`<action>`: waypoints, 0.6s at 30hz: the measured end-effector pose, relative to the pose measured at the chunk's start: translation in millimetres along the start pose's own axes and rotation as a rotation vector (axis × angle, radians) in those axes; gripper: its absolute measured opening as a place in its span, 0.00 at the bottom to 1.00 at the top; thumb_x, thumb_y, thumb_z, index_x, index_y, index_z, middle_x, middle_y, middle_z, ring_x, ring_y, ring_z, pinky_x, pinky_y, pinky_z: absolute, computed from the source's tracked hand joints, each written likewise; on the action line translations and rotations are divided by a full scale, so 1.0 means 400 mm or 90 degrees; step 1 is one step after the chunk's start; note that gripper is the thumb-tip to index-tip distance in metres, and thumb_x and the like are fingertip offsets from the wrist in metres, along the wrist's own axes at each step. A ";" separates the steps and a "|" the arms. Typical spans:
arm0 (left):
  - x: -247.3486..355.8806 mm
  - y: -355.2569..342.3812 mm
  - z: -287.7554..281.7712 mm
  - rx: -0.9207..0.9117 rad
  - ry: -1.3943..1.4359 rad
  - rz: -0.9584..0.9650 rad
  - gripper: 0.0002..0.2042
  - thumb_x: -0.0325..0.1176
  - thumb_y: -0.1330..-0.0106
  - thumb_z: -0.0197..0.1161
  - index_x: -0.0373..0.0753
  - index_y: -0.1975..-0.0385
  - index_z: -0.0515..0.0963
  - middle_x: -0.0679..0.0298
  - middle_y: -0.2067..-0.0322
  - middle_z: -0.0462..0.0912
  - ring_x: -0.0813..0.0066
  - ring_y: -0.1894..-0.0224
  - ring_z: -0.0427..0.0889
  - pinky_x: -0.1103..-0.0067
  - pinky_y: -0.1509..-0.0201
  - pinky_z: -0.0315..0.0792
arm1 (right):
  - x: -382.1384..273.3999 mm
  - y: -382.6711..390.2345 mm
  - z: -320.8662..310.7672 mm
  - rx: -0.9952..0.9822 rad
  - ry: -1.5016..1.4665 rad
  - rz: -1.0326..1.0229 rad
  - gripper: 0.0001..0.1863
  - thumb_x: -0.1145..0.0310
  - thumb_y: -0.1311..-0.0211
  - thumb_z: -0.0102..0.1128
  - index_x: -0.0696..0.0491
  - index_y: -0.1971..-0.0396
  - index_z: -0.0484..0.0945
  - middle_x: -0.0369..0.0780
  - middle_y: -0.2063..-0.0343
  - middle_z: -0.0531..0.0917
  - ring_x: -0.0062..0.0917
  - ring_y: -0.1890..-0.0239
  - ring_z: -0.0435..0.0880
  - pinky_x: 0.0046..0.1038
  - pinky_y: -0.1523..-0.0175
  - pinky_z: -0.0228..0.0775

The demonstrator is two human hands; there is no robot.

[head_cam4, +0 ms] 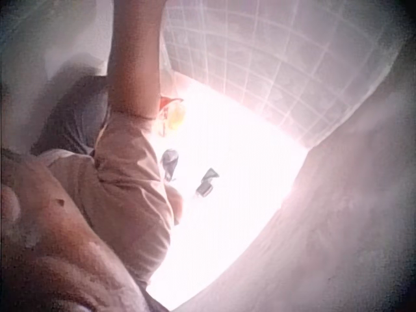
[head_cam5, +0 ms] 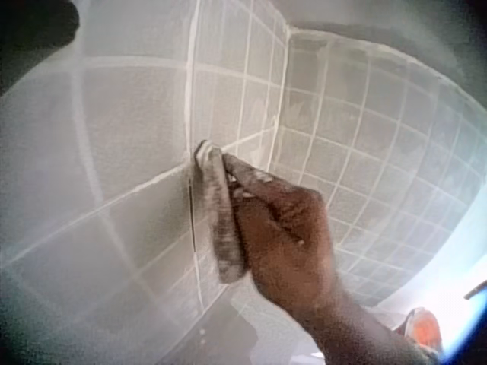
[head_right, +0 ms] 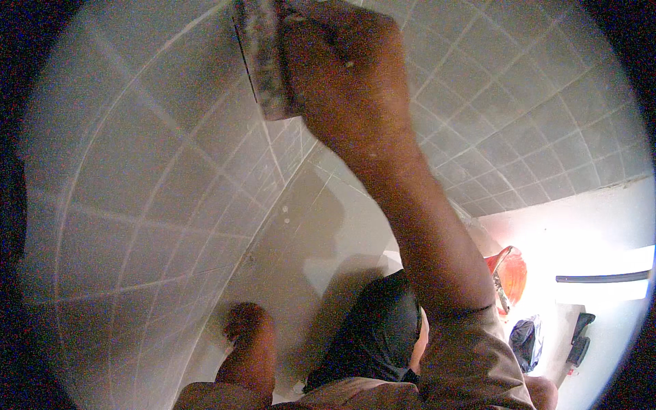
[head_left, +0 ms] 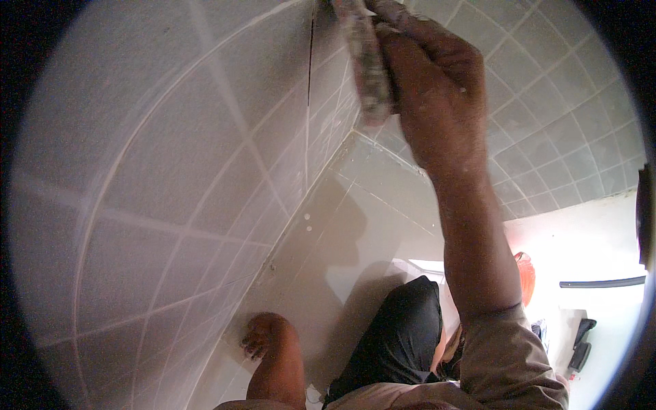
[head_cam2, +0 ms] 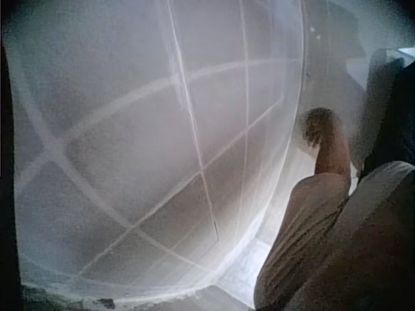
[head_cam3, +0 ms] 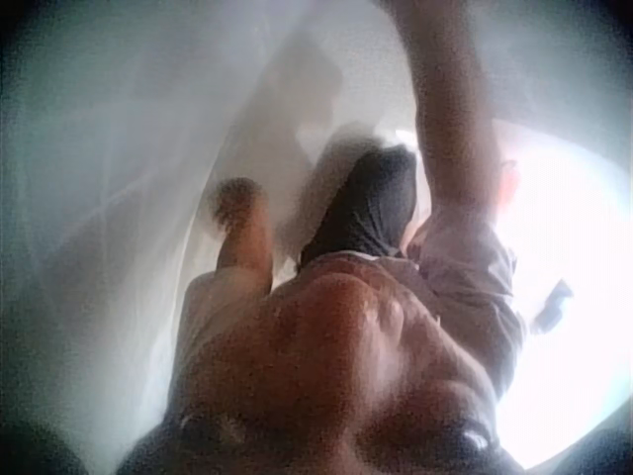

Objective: The person applies grout to the gaps between wall tiles using a rubber float, scoops more grout from a bucket, and continues spreading it across the tile surface.

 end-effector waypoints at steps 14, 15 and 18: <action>-0.049 -0.022 0.025 -0.119 0.111 -0.039 0.29 0.56 0.23 0.38 0.55 0.25 0.56 0.64 0.24 0.56 0.60 0.23 0.57 0.49 0.23 0.42 | 0.064 0.089 0.079 0.037 0.195 -0.058 0.12 0.76 0.35 0.55 0.65 0.57 0.83 0.38 0.69 0.84 0.17 0.68 0.79 0.22 0.67 0.71; -0.042 -0.022 0.030 -0.131 -0.122 0.010 0.30 0.56 0.23 0.37 0.53 0.24 0.54 0.62 0.23 0.53 0.59 0.23 0.55 0.49 0.23 0.41 | 0.098 0.093 0.052 0.037 0.120 -0.043 0.12 0.74 0.34 0.55 0.62 0.57 0.84 0.37 0.70 0.85 0.17 0.70 0.80 0.21 0.66 0.72; -0.114 0.136 0.000 -0.174 0.327 0.033 0.32 0.55 0.22 0.33 0.45 0.23 0.50 0.55 0.23 0.49 0.55 0.22 0.53 0.49 0.22 0.40 | 0.012 0.048 -0.029 0.007 0.007 0.024 0.13 0.71 0.31 0.54 0.60 0.57 0.85 0.35 0.73 0.84 0.14 0.74 0.78 0.20 0.67 0.71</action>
Point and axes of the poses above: each hand's wrist, its own y-axis away from the middle knuckle, its own z-axis out of the palm, x = y × z, the point moved 3 cm from there along -y, towards the middle knuckle
